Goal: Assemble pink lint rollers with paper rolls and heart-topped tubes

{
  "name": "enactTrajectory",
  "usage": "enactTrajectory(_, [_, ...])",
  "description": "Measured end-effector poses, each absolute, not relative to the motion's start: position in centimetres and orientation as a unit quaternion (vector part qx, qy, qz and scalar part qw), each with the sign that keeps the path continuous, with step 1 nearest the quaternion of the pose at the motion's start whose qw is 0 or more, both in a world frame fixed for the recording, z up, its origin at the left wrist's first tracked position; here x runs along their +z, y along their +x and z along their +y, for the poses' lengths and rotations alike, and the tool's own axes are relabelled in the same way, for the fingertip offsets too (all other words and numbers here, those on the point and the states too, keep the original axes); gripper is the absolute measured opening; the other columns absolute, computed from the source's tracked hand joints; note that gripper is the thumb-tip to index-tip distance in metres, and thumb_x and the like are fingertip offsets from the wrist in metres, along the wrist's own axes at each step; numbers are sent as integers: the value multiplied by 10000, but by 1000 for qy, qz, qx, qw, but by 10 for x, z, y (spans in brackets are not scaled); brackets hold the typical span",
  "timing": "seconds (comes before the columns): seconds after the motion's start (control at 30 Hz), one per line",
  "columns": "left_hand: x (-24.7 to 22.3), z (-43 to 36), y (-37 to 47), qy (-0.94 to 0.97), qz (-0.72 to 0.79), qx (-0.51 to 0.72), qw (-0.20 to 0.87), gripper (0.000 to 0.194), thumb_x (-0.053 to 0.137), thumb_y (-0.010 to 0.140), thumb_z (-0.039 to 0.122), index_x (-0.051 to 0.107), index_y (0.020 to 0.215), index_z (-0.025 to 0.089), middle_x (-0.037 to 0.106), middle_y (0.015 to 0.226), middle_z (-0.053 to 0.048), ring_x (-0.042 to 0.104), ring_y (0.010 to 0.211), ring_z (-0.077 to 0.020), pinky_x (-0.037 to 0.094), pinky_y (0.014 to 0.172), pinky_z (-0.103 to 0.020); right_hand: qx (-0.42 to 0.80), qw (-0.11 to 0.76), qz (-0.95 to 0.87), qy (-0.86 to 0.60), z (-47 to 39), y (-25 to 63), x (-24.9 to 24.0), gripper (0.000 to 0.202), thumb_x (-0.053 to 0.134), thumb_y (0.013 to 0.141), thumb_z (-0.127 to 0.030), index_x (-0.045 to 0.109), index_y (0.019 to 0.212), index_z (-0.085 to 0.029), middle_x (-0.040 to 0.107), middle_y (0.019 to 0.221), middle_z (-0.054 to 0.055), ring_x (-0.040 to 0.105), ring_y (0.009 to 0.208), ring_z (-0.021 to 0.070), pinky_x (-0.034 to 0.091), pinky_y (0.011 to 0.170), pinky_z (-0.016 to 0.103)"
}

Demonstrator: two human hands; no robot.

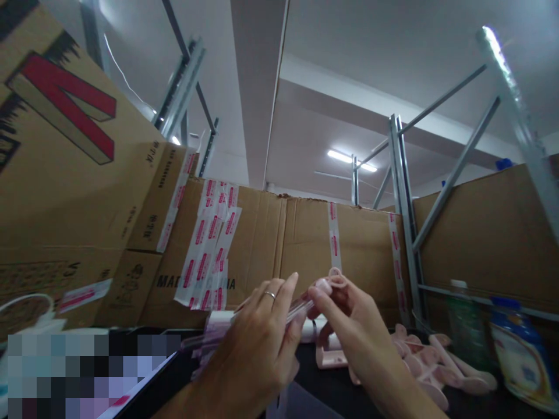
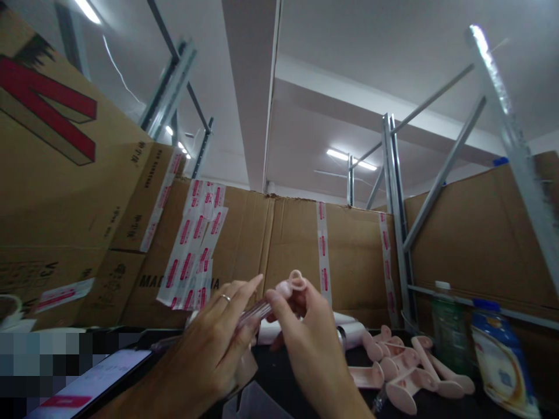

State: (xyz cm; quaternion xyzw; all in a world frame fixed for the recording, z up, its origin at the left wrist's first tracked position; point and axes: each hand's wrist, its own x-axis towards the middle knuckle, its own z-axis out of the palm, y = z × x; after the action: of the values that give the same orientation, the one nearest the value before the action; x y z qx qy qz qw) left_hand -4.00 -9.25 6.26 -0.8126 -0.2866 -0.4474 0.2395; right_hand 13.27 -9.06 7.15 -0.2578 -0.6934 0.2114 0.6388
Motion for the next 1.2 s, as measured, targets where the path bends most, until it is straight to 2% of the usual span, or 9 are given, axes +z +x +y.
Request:
enactTrajectory(0.07, [68, -93, -44, -780, -245, -513, 262, 374, 340, 1034, 233, 409, 1399, 184, 570, 1281, -117, 527, 1217, -264, 445, 1028, -482, 183, 632, -701, -273, -85, 144, 85, 371, 632, 881, -541, 562, 890, -177, 608, 744, 12, 625, 654, 168, 538, 443, 226])
enactTrajectory(0.17, [71, -92, -49, -745, -223, -569, 269, 301, 341, 1024, 185, 492, 1284, 184, 586, 1144, -84, 536, 1108, -244, 435, 960, -454, 169, 593, -732, -289, -79, 159, 99, 377, 621, 895, -528, 606, 873, -152, 610, 696, 0, 567, 543, 120, 502, 433, 210])
enactTrajectory(0.33, [68, -88, -50, -753, -250, -554, 251, 228, 358, 1018, 169, 515, 1183, 171, 577, 1061, -73, 516, 1022, -252, 420, 895, -462, 149, 543, -767, -307, -74, 166, 94, 330, 591, 942, -443, 607, 791, -150, 557, 630, -32, 443, 453, 68, 340, 396, 188])
enactTrajectory(0.47, [67, -87, -48, -757, -260, -547, 246, 192, 359, 1018, 178, 511, 1136, 174, 569, 1053, -76, 510, 1016, -259, 415, 887, -463, 118, 545, -765, -322, -73, 165, 86, 293, 584, 951, -392, 614, 774, -161, 505, 582, -54, 399, 458, 74, 286, 421, 210])
enactTrajectory(0.57, [67, -88, -47, -759, -271, -541, 240, 191, 356, 1019, 181, 510, 1132, 179, 568, 1052, -74, 507, 1014, -260, 412, 887, -462, 99, 552, -758, -333, -76, 163, 84, 280, 589, 943, -388, 626, 781, -163, 553, 621, -29, 462, 519, 101, 323, 470, 226])
enactTrajectory(0.73, [66, -89, -49, -757, -281, -538, 242, 182, 364, 1014, 181, 514, 1118, 177, 566, 1048, -75, 507, 1001, -258, 412, 888, -463, 79, 548, -762, -336, -84, 159, 87, 249, 618, 914, -382, 635, 806, -158, 665, 751, 35, 616, 713, 183, 442, 648, 287])
enactTrajectory(1.2, [67, -90, -48, -759, -288, -531, 244, 172, 360, 1017, 189, 514, 1094, 177, 569, 1033, -71, 514, 992, -258, 408, 877, -452, 57, 535, -769, -346, -89, 155, 84, 224, 593, 923, -348, 638, 805, -163, 675, 757, 29, 634, 715, 185, 455, 678, 288])
